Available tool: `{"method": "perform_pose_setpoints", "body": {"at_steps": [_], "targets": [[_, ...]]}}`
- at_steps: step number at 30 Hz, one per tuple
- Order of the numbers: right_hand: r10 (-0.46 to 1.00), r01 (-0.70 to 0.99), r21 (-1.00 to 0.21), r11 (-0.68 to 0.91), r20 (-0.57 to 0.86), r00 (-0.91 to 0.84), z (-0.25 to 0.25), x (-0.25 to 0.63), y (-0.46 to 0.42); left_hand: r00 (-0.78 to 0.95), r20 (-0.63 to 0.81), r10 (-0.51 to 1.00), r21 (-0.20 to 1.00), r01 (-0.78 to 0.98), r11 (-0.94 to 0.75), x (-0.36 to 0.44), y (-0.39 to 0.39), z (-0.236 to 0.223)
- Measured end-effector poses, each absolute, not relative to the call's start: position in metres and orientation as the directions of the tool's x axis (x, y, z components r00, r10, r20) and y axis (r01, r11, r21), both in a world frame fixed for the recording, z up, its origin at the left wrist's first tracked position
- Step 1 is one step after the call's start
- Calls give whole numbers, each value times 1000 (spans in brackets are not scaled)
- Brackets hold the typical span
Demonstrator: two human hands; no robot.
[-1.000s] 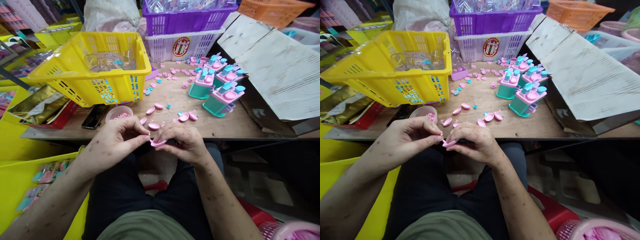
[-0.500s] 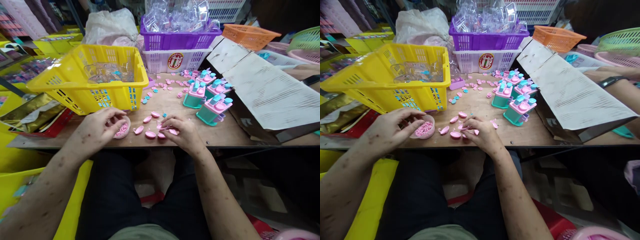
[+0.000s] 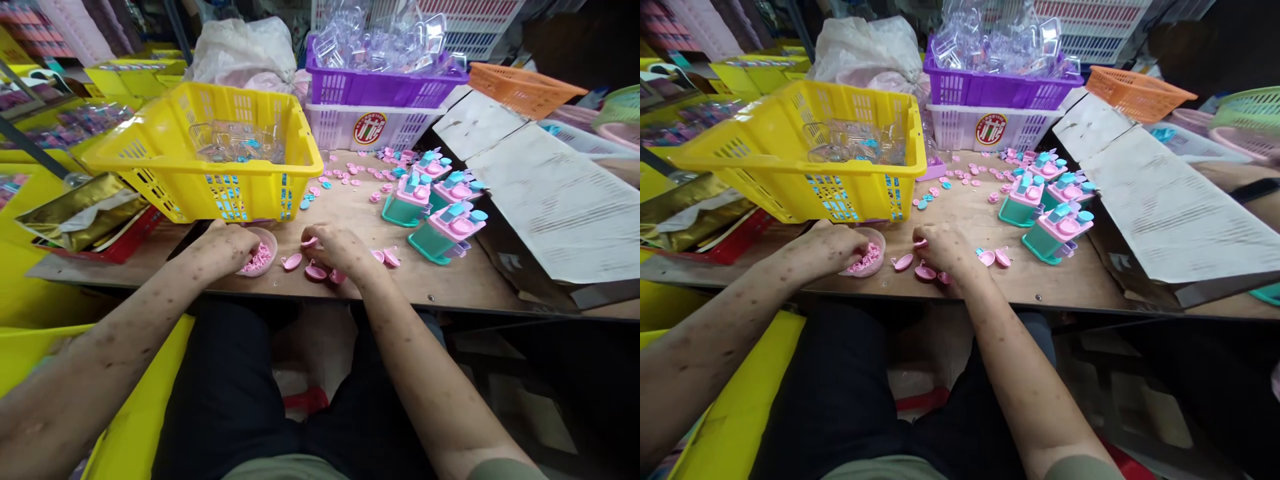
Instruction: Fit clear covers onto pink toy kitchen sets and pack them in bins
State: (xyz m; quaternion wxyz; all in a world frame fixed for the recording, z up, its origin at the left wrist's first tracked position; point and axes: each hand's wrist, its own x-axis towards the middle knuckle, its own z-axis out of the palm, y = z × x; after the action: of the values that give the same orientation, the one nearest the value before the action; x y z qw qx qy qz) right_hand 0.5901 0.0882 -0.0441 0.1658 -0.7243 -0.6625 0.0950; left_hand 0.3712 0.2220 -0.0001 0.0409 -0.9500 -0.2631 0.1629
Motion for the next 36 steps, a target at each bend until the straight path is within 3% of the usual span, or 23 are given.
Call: {"method": "perform_pose_setpoints", "body": {"at_steps": [3, 8, 14, 18, 21, 25, 29, 36], "targets": [[990, 918, -393, -55, 99, 102, -48, 590, 95, 855, -160, 493, -54, 491, -869, 362, 224, 1], [917, 755, -631, 179, 385, 104, -52, 602, 62, 867, 100, 488, 388, 418, -822, 343, 233, 4], [859, 580, -734, 353, 500, 109, -54, 580, 30, 838, 95, 537, 554, 404, -728, 336, 227, 3], [877, 295, -854, 428, 471, 91, -54, 560, 17, 842, 187, 505, 684, 258, -682, 332, 199, 17], [834, 162, -825, 541, 551, 23, -49, 552, 8, 834, 239, 497, 785, 135, -605, 327, 170, 34], [742, 105, -737, 667, 671, -4, -41, 548, 3, 866, 270, 420, 861, -22, -507, 323, 138, 51], [711, -18, -711, 703, 703, -12, -37, 543, 1, 861, 270, 431, 886, -47, -461, 323, 120, 54], [729, -30, -730, 682, 683, -43, -35, 544, -3, 850, 319, 420, 823, -28, -567, 330, 111, 50]]}}
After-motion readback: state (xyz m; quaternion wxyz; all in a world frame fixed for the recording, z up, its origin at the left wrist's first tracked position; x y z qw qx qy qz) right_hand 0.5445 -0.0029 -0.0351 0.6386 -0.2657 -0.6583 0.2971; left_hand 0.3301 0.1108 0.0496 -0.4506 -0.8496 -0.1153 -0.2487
